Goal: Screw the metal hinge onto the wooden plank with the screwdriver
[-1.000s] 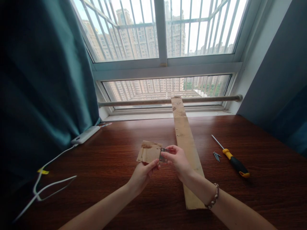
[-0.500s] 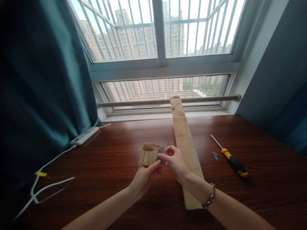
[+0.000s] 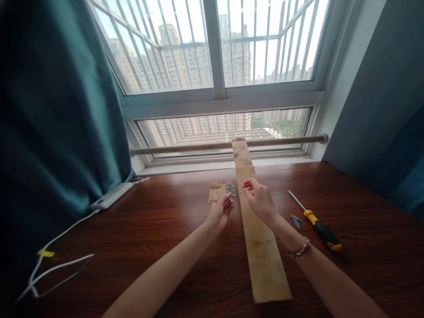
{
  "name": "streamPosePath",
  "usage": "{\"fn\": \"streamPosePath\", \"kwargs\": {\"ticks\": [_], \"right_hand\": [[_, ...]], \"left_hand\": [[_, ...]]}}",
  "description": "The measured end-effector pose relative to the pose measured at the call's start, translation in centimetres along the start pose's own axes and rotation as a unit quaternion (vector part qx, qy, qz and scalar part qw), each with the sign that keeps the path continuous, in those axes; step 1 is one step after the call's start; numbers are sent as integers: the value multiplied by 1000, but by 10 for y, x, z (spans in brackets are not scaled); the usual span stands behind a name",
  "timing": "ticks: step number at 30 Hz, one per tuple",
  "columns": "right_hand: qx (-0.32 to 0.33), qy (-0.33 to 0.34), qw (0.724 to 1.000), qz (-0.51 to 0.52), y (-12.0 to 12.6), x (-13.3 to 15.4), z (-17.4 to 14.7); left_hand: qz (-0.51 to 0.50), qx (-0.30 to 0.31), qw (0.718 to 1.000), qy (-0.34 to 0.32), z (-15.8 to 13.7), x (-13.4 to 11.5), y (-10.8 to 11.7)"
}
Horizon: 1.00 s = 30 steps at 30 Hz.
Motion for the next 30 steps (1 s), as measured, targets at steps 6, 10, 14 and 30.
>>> {"fn": "streamPosePath", "kwargs": {"ticks": [6, 10, 14, 30], "right_hand": [[72, 107, 966, -226, -13, 10, -16], [122, 140, 947, -262, -26, 15, -22], [128, 132, 943, -279, -28, 16, -25], [134, 111, 939, -297, -27, 19, -28]], "left_hand": [[-25, 18, 999, -13, 13, 18, -16], [-18, 28, 999, -43, 17, 18, -21], [-15, 40, 998, -41, 19, 19, -19], [13, 74, 996, -52, 15, 19, -16]]}}
Point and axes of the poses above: each hand's wrist, its own z-axis towards the middle knuckle, its own y-axis out of the back of the hand, x = y × z, the point moved 4 cm from there along z, towards the middle knuckle, and after that the axes turned 3 degrees about z, right-handed, at the moved point
